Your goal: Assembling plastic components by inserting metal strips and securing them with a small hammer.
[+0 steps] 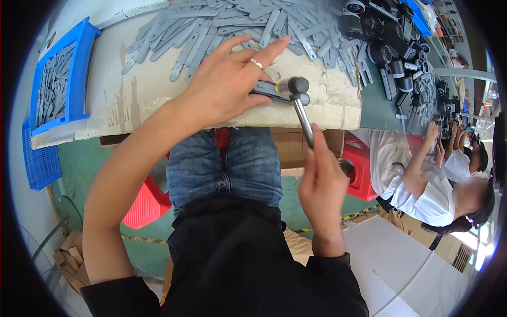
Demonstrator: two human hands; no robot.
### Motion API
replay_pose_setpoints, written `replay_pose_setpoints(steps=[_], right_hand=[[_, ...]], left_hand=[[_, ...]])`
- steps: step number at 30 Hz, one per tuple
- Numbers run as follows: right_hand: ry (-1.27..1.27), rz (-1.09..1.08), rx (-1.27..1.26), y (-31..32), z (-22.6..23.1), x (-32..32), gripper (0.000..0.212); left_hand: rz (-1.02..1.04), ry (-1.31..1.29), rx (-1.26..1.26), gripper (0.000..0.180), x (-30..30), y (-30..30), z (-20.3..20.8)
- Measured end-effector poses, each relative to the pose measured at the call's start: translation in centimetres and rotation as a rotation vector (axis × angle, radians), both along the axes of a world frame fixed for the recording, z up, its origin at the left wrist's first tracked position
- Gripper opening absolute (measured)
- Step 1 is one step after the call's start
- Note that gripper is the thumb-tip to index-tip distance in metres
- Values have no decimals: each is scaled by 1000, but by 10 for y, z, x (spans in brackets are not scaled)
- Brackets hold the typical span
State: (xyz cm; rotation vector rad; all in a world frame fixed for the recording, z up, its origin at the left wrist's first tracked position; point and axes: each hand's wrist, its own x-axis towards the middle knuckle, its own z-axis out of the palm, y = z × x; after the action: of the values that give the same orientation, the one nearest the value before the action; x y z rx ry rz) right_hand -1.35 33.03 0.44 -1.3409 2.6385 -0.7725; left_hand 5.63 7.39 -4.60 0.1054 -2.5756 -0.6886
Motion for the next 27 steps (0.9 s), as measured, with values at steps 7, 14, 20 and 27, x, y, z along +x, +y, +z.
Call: replay_pose_setpoints(steps=[7,14,20,27], right_hand=[[-44,-125,-25,31,9,-8,40],[-115,-119,-63,28,0,-17,35],[-579,-209,-388,13,-20,-61,41],[-797,-157,-429,-43,-53,-102,42]], left_hand=[[2,-10,49,104,-1,-2,5],[-69,-96,-35,83,6,-18,22],[9,-237,-108,59,56,-39,55],[822,-60,323,54,71,-140,90]])
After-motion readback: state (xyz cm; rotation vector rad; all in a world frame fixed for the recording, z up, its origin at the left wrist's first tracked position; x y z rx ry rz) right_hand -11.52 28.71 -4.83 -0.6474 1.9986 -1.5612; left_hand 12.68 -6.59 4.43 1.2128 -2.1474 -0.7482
